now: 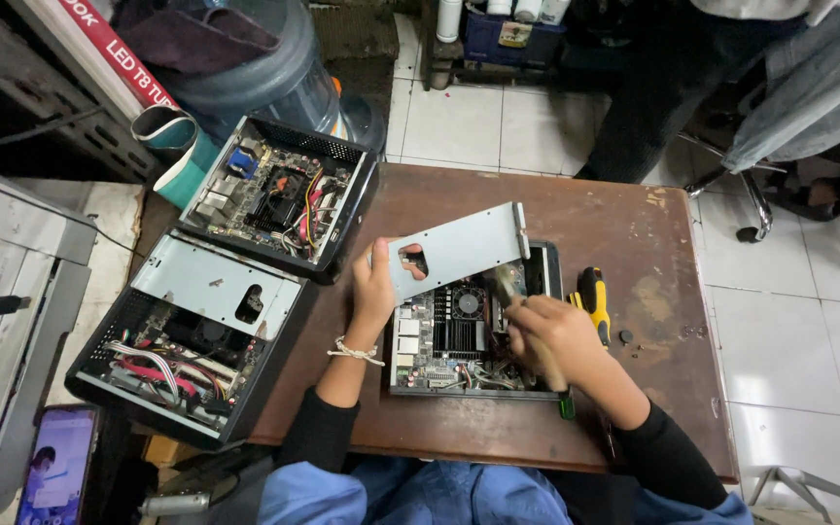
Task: The person cleans the exterior and interior of a computer case using a brush. They remove a metal bracket and a circuit board, brush them, and place them on the table.
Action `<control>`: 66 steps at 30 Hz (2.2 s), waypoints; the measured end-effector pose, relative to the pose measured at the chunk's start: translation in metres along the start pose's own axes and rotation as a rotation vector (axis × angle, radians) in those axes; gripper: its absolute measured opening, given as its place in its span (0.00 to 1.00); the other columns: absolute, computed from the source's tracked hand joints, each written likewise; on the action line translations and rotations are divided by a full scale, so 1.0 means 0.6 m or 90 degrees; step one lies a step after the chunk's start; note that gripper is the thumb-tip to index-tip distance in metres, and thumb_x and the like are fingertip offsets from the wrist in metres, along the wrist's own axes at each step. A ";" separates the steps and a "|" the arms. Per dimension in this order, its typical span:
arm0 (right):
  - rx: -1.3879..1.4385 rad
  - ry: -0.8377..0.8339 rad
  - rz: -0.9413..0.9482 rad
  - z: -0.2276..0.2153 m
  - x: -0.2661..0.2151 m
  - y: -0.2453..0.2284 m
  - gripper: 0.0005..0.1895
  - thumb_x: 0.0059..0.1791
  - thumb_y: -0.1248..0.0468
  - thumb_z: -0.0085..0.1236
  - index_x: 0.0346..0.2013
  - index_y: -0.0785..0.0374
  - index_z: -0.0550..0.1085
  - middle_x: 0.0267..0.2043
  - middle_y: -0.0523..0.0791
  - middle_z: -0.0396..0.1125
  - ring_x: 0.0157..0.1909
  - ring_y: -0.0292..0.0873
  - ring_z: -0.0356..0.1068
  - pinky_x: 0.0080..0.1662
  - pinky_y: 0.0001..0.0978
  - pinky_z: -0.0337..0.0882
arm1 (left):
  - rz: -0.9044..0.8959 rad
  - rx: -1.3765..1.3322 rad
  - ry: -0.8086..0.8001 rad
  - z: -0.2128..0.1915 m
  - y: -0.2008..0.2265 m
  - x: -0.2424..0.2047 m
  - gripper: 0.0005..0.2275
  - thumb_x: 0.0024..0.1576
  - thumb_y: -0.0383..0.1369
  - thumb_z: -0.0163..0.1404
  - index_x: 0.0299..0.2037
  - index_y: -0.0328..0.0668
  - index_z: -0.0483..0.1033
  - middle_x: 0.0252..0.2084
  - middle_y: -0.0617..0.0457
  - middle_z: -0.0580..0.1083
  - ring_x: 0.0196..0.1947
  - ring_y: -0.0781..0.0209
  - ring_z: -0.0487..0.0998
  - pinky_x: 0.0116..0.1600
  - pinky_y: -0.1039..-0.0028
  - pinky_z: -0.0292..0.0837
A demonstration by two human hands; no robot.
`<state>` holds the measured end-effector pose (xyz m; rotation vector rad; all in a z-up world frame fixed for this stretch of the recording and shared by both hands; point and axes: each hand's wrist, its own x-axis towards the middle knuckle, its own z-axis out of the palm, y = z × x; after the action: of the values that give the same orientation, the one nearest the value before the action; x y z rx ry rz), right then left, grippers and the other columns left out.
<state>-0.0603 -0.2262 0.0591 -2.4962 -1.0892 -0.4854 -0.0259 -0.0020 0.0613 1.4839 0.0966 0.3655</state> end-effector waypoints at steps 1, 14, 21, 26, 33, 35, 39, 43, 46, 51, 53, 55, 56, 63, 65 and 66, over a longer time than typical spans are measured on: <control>0.025 0.050 0.022 0.001 -0.001 0.006 0.06 0.38 0.62 0.44 0.23 0.61 0.66 0.16 0.46 0.57 0.20 0.49 0.62 0.24 0.35 0.63 | -0.009 0.007 0.009 0.003 0.009 -0.001 0.15 0.57 0.37 0.34 0.30 0.36 0.72 0.25 0.48 0.72 0.24 0.67 0.67 0.27 0.79 0.65; 0.017 0.334 -0.082 -0.045 0.019 0.014 0.09 0.39 0.67 0.47 0.30 0.67 0.72 0.21 0.45 0.62 0.18 0.44 0.59 0.26 0.29 0.64 | 0.010 -0.084 -0.009 -0.011 -0.079 0.017 0.17 0.58 0.38 0.33 0.26 0.37 0.71 0.14 0.53 0.66 0.14 0.67 0.69 0.20 0.82 0.66; 0.042 0.230 -0.062 0.015 -0.031 0.056 0.05 0.38 0.62 0.46 0.18 0.59 0.69 0.11 0.40 0.53 0.11 0.40 0.54 0.18 0.27 0.59 | -0.007 -0.147 0.009 -0.007 -0.069 0.024 0.18 0.58 0.39 0.33 0.25 0.35 0.71 0.12 0.54 0.64 0.11 0.68 0.66 0.16 0.84 0.63; 0.084 0.359 -0.105 -0.002 0.006 0.013 0.08 0.40 0.66 0.46 0.25 0.69 0.71 0.11 0.46 0.55 0.11 0.45 0.55 0.19 0.32 0.60 | 0.003 -0.194 0.016 -0.021 -0.064 0.025 0.26 0.56 0.49 0.27 0.27 0.33 0.72 0.11 0.50 0.65 0.10 0.66 0.68 0.14 0.84 0.63; 0.287 0.205 -0.016 0.018 0.098 -0.068 0.12 0.40 0.68 0.48 0.37 0.66 0.71 0.26 0.51 0.65 0.25 0.53 0.65 0.27 0.41 0.65 | 0.008 -0.200 -0.039 -0.013 -0.089 0.018 0.27 0.57 0.48 0.23 0.31 0.35 0.74 0.14 0.48 0.68 0.17 0.64 0.72 0.21 0.80 0.69; 0.306 0.212 -0.160 0.014 0.119 -0.095 0.08 0.42 0.68 0.42 0.30 0.68 0.70 0.15 0.47 0.56 0.16 0.42 0.57 0.23 0.30 0.63 | -0.043 -0.274 -0.043 -0.017 -0.137 0.037 0.32 0.54 0.54 0.18 0.34 0.36 0.73 0.16 0.49 0.70 0.16 0.67 0.71 0.20 0.84 0.68; 0.529 0.135 -0.071 0.041 0.087 -0.053 0.08 0.40 0.66 0.46 0.22 0.67 0.72 0.12 0.46 0.57 0.12 0.43 0.56 0.19 0.30 0.59 | -0.102 -0.331 -0.079 -0.012 -0.139 0.033 0.34 0.52 0.58 0.18 0.37 0.34 0.70 0.18 0.44 0.68 0.16 0.55 0.73 0.19 0.74 0.71; 0.491 0.162 -0.129 0.021 0.113 -0.084 0.11 0.42 0.67 0.45 0.33 0.70 0.72 0.19 0.48 0.62 0.18 0.42 0.61 0.24 0.29 0.63 | -0.108 -0.373 -0.056 -0.013 -0.133 0.025 0.34 0.51 0.59 0.20 0.38 0.36 0.70 0.22 0.47 0.68 0.20 0.60 0.72 0.26 0.78 0.70; 0.584 0.123 -0.129 -0.003 0.119 -0.087 0.10 0.42 0.66 0.44 0.26 0.71 0.72 0.14 0.48 0.60 0.15 0.39 0.58 0.21 0.27 0.61 | -0.123 -0.397 -0.086 -0.015 -0.098 0.026 0.39 0.48 0.62 0.17 0.38 0.30 0.70 0.18 0.42 0.66 0.15 0.55 0.73 0.20 0.76 0.70; 0.475 0.159 -0.109 -0.006 0.106 -0.070 0.11 0.43 0.63 0.46 0.32 0.68 0.73 0.18 0.46 0.61 0.19 0.41 0.60 0.24 0.27 0.61 | -0.091 -0.350 -0.063 -0.022 -0.089 0.025 0.34 0.51 0.58 0.19 0.34 0.36 0.73 0.19 0.49 0.69 0.17 0.65 0.71 0.22 0.82 0.68; 0.461 -0.020 -0.107 -0.029 0.094 -0.071 0.07 0.40 0.65 0.49 0.19 0.64 0.71 0.10 0.45 0.58 0.15 0.41 0.57 0.22 0.27 0.60 | -0.064 -0.332 -0.002 -0.021 -0.092 0.028 0.27 0.54 0.51 0.29 0.34 0.31 0.71 0.15 0.42 0.66 0.13 0.53 0.72 0.19 0.73 0.71; 0.388 -0.020 -0.105 -0.105 0.100 -0.084 0.09 0.41 0.63 0.48 0.24 0.67 0.71 0.12 0.48 0.58 0.17 0.43 0.58 0.23 0.30 0.60 | -0.077 -0.374 -0.003 -0.030 -0.112 0.034 0.25 0.54 0.49 0.32 0.34 0.29 0.70 0.15 0.41 0.65 0.13 0.50 0.72 0.19 0.69 0.71; 0.317 -0.025 -0.111 -0.145 0.101 -0.090 0.12 0.43 0.62 0.46 0.28 0.70 0.71 0.15 0.50 0.59 0.19 0.46 0.59 0.25 0.33 0.61 | -0.086 -0.416 0.005 -0.030 -0.122 0.037 0.23 0.54 0.47 0.34 0.34 0.27 0.69 0.15 0.41 0.64 0.13 0.46 0.72 0.19 0.65 0.72; 0.210 0.311 0.154 -0.239 0.047 -0.037 0.09 0.47 0.69 0.40 0.37 0.71 0.67 0.32 0.51 0.63 0.34 0.47 0.61 0.43 0.33 0.61 | -0.043 -0.483 -0.087 -0.003 -0.041 0.010 0.20 0.54 0.44 0.36 0.34 0.29 0.67 0.18 0.50 0.64 0.15 0.45 0.69 0.22 0.57 0.66; 0.336 0.065 0.326 -0.220 0.061 0.005 0.27 0.34 0.76 0.44 0.49 0.68 0.63 0.32 0.57 0.67 0.17 0.47 0.64 0.30 0.40 0.63 | -0.031 -0.373 -0.083 0.023 -0.026 0.005 0.24 0.55 0.45 0.31 0.35 0.22 0.67 0.14 0.40 0.64 0.14 0.45 0.72 0.21 0.61 0.73; 0.333 0.067 0.331 -0.212 0.053 0.021 0.27 0.34 0.76 0.44 0.49 0.68 0.63 0.32 0.57 0.67 0.17 0.47 0.64 0.30 0.40 0.63 | -0.035 -0.375 -0.089 0.039 -0.017 0.001 0.24 0.55 0.45 0.31 0.35 0.22 0.67 0.14 0.40 0.64 0.14 0.45 0.72 0.21 0.61 0.73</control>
<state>-0.0512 -0.2734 0.1815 -2.1311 -0.4165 -0.1475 -0.0167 -0.0243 0.0538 0.9181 -0.0780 0.2185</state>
